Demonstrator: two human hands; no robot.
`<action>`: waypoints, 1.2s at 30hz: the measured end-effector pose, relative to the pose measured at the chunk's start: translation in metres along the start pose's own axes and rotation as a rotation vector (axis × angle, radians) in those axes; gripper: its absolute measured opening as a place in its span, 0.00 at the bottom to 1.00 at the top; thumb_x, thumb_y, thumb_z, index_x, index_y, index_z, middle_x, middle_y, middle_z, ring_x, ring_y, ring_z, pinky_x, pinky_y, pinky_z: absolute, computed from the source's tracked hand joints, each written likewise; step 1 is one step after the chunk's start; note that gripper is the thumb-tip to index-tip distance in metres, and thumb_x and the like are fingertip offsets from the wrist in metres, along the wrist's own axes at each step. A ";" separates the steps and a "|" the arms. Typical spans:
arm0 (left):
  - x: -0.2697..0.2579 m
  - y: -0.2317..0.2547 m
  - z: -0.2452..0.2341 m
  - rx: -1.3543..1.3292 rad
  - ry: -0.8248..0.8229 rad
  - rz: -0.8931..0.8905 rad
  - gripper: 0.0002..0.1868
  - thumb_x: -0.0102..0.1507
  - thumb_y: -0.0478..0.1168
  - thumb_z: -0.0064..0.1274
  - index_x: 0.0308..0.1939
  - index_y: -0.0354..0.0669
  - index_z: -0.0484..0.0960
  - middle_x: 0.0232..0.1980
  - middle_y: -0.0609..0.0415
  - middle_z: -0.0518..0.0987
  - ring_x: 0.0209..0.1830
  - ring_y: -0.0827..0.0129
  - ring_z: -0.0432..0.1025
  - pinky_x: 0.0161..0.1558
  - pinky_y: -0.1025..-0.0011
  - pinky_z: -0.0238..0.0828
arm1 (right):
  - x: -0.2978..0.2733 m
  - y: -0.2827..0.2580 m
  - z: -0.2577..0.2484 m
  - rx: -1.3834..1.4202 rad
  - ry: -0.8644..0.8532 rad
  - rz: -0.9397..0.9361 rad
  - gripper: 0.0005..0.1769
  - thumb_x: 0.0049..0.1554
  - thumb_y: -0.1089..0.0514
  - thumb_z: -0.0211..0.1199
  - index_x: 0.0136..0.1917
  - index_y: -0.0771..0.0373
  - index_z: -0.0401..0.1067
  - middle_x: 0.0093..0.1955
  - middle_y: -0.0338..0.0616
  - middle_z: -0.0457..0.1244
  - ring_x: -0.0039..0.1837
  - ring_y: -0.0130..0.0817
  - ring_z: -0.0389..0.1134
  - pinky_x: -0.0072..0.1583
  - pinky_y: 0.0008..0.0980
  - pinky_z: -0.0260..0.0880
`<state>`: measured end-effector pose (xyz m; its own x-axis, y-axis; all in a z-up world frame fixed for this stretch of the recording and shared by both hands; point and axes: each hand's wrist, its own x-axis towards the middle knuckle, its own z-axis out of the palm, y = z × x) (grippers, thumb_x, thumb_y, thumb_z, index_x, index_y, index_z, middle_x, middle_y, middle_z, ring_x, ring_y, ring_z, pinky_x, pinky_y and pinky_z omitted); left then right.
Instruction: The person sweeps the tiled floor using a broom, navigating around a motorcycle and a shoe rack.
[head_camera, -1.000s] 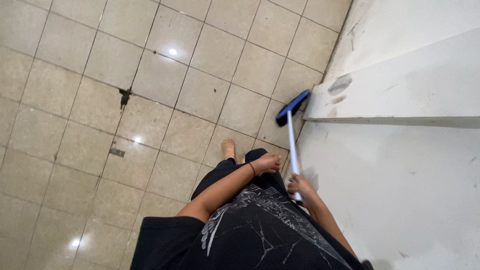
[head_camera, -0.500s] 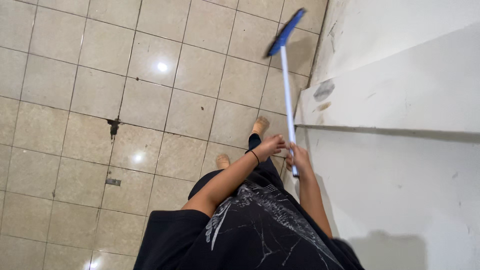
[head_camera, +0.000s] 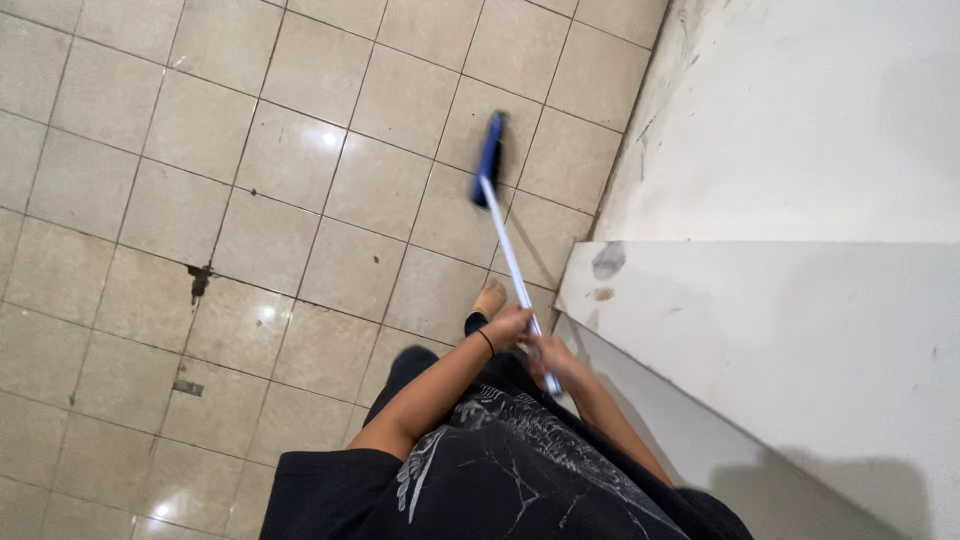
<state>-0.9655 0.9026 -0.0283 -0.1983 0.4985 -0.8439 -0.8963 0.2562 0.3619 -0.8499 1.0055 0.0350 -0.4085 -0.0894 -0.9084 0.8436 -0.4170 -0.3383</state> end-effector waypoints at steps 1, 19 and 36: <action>0.009 0.003 0.008 -0.075 0.032 0.065 0.18 0.69 0.46 0.45 0.58 0.39 0.72 0.50 0.42 0.76 0.42 0.59 0.74 0.44 0.59 0.78 | 0.015 -0.029 -0.005 -0.013 -0.040 -0.001 0.26 0.66 0.41 0.43 0.34 0.62 0.59 0.21 0.40 0.50 0.20 0.32 0.51 0.23 0.34 0.52; 0.075 0.053 0.125 0.087 -0.230 -0.150 0.18 0.72 0.39 0.44 0.59 0.24 0.71 0.44 0.44 0.81 0.39 0.58 0.79 0.38 0.63 0.80 | -0.045 -0.093 -0.076 0.064 0.261 0.082 0.12 0.68 0.50 0.47 0.46 0.58 0.60 0.26 0.32 0.53 0.24 0.24 0.53 0.25 0.30 0.53; 0.179 0.221 0.186 0.152 -0.306 -0.198 0.12 0.73 0.37 0.41 0.53 0.28 0.71 0.43 0.44 0.83 0.40 0.59 0.81 0.42 0.64 0.85 | -0.005 -0.269 -0.131 -0.221 0.547 -0.033 0.17 0.67 0.51 0.48 0.53 0.67 0.68 0.26 0.38 0.59 0.25 0.30 0.60 0.29 0.33 0.64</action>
<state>-1.1251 1.2022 -0.0260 0.1209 0.6450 -0.7545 -0.8319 0.4806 0.2776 -1.0289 1.2365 0.0981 -0.2463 0.4239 -0.8716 0.9101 -0.2080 -0.3583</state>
